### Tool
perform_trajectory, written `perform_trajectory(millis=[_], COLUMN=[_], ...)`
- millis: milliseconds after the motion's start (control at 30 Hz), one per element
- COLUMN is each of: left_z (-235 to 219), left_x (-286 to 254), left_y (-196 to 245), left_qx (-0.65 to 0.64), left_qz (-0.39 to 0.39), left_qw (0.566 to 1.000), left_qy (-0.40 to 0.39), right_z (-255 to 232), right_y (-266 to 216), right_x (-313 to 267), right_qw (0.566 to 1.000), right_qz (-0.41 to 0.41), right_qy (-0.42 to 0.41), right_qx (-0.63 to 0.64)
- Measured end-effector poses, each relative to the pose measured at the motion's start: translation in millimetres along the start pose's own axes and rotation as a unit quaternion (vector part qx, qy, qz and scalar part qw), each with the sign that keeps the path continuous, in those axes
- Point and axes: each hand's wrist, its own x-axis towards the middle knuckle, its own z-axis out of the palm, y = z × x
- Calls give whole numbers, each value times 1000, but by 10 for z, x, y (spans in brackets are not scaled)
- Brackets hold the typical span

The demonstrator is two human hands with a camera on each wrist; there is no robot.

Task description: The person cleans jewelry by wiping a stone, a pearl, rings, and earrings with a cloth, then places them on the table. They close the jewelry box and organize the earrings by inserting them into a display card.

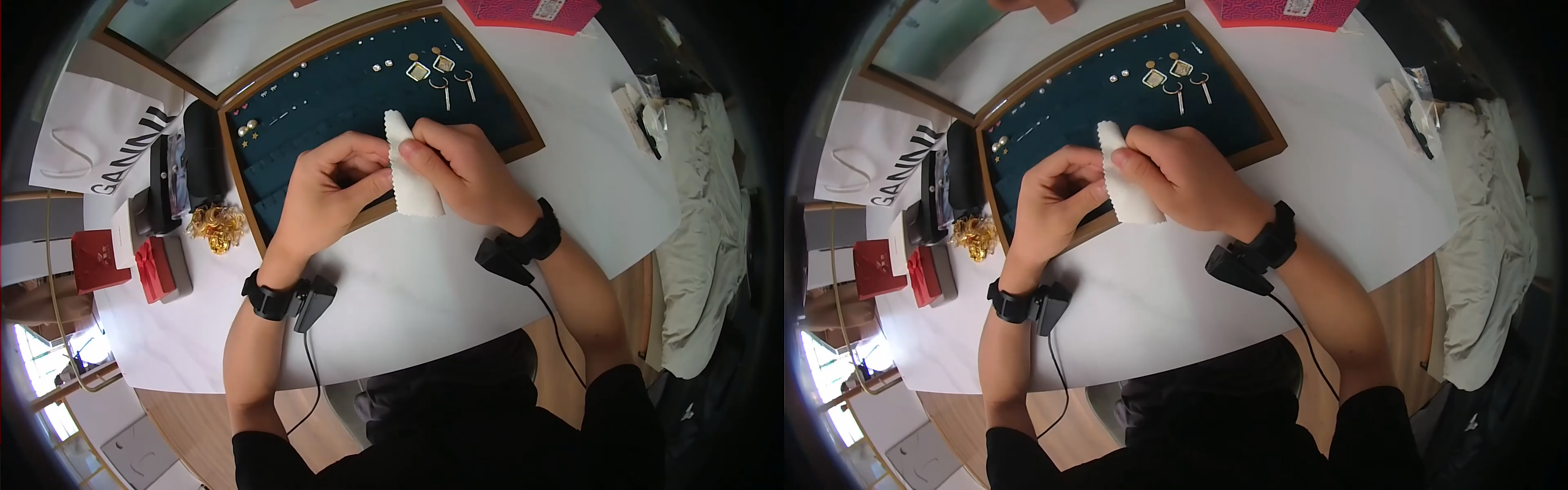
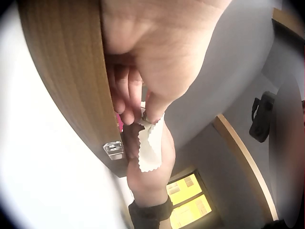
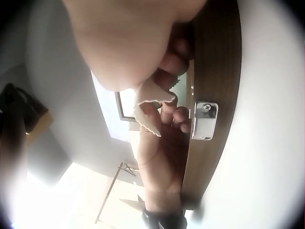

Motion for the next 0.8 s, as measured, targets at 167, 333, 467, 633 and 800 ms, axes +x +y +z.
perform_trajectory(millis=[167,333,467,633,800], left_z=[-36,-47,-17,-6,-26], left_x=[-17,-4,-9,1,-1], left_y=[-14,-22,9,48,60], left_qx=[44,64,41,1,-42], left_qz=[22,47,17,-12,-15], left_qw=[999,997,999,1000,999], left_qy=[3,-16,-4,13,15], right_z=[-8,-5,-14,-5,-29], right_y=[-27,-50,-32,-15,-2], right_x=[-4,-2,-2,-12,-32], right_qw=[1000,999,999,999,995], right_qz=[3,-9,-13,0,69], right_qy=[-21,-32,-33,-20,5], right_qx=[-7,-15,-35,-29,65])
